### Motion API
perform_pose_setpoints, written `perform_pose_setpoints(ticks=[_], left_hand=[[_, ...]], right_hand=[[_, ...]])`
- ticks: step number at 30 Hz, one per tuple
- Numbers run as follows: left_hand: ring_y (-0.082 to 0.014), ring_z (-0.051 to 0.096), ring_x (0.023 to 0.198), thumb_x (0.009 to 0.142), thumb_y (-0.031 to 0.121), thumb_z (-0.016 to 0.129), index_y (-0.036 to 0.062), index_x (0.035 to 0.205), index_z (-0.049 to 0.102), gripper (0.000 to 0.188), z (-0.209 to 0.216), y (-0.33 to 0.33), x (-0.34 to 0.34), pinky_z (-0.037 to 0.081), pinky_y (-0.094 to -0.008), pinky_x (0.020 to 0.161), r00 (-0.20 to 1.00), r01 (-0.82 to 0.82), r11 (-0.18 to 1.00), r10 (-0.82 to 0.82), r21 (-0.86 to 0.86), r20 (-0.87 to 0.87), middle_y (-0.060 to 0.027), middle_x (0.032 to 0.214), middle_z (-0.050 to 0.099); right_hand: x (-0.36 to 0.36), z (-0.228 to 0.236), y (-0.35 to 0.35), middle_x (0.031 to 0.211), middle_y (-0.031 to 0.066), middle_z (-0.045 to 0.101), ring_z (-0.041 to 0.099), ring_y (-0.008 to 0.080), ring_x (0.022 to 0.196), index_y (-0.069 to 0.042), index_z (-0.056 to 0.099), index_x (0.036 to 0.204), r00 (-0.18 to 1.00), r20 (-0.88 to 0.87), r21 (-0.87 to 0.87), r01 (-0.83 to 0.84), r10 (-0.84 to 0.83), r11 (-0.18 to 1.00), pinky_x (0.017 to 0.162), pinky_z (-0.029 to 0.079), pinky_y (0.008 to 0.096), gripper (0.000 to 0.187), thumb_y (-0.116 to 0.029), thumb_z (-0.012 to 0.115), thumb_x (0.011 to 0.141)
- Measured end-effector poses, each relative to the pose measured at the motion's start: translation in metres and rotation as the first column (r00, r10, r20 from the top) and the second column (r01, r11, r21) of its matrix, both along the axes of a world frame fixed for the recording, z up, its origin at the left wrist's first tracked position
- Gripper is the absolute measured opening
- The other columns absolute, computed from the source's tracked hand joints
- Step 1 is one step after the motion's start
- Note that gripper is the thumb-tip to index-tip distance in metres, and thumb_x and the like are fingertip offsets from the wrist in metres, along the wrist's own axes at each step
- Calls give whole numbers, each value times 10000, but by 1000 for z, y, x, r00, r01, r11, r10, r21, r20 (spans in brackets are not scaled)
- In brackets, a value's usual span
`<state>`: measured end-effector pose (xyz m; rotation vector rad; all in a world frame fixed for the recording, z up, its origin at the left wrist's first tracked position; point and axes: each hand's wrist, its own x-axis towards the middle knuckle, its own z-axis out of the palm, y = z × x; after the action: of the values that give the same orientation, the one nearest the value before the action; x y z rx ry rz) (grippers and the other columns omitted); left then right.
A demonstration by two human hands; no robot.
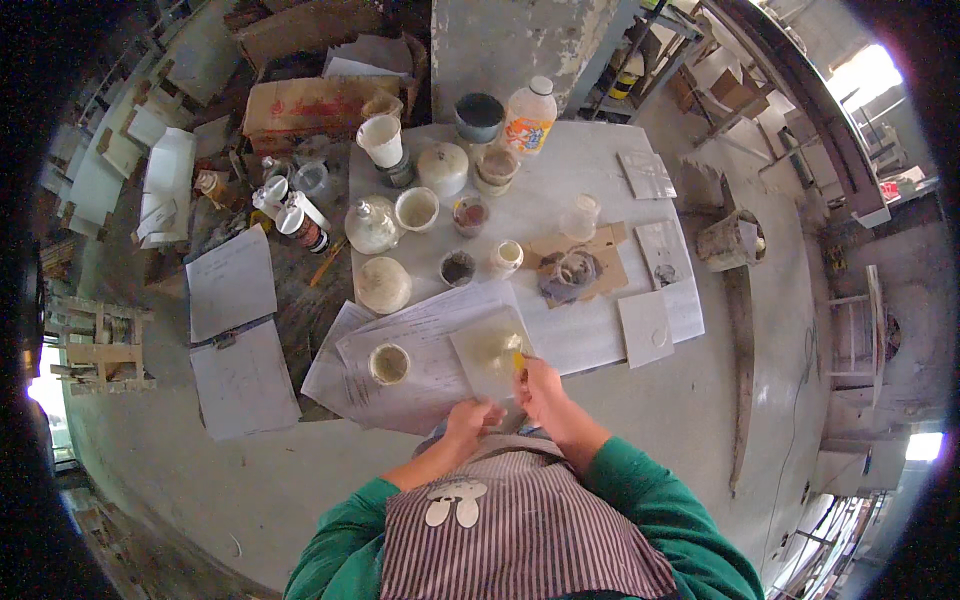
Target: The person mixes a yellow viscous substance on a white tile using a yellow spatula, then walks to a table and adds liquid from a small cup to the mixture, continuing to stir. The person handles the tile and spatula throughout.
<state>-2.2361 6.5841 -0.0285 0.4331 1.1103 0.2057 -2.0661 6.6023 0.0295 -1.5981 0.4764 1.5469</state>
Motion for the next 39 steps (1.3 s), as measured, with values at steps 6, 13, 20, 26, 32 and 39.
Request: perform_pose_setpoints(ticks=[6,13,20,26,32,39], left_hand=[[-130,585,750,870,344,580,72,889,659,284,3,1,1,417,-284,628,997,56,998,-58,-27,-55,-62,901,692],[-129,578,676,881,311,580,56,867,657,267,-8,-5,6,419,-290,582,997,-74,997,75,23,-27,-72,864,698],[-127,597,723,898,328,565,57,946,634,284,-14,-6,3,434,-307,617,999,-11,997,13,75,-36,-64,924,701],[-115,579,763,894,363,568,80,940,638,294,-9,-4,5,426,-306,621,998,16,999,-13,48,-69,-53,934,702],[-113,573,753,892,360,563,61,905,654,312,1,-5,0,419,-302,620,999,-34,996,34,82,0,-41,881,693],[-128,568,708,874,312,549,30,831,674,312,2,-1,5,411,-283,599,998,-38,999,38,15,-44,-63,812,668]], right_hand=[[8,21,10,641,128,571,581,267,550,-98,625,996,291,808,-134,-755,512,642,517,468,425,227,-233,464,910],[-3,73,1,864,216,662,627,423,790,-123,635,966,-388,648,-559,-827,656,63,704,507,512,221,-247,493,851],[-14,76,19,892,189,672,642,407,818,-132,642,1025,-420,656,-567,-823,627,41,710,517,501,268,-278,515,841],[-11,74,17,884,183,675,649,393,828,-117,651,1017,-366,716,-569,-800,594,192,721,520,482,267,-277,540,834],[1,66,1,864,201,664,629,419,798,-96,636,1064,-332,720,-488,-866,610,105,693,491,511,275,-236,523,857],[18,34,-50,754,95,607,572,189,533,-113,585,1167,817,369,14,-481,443,877,420,402,324,272,-184,480,926]])
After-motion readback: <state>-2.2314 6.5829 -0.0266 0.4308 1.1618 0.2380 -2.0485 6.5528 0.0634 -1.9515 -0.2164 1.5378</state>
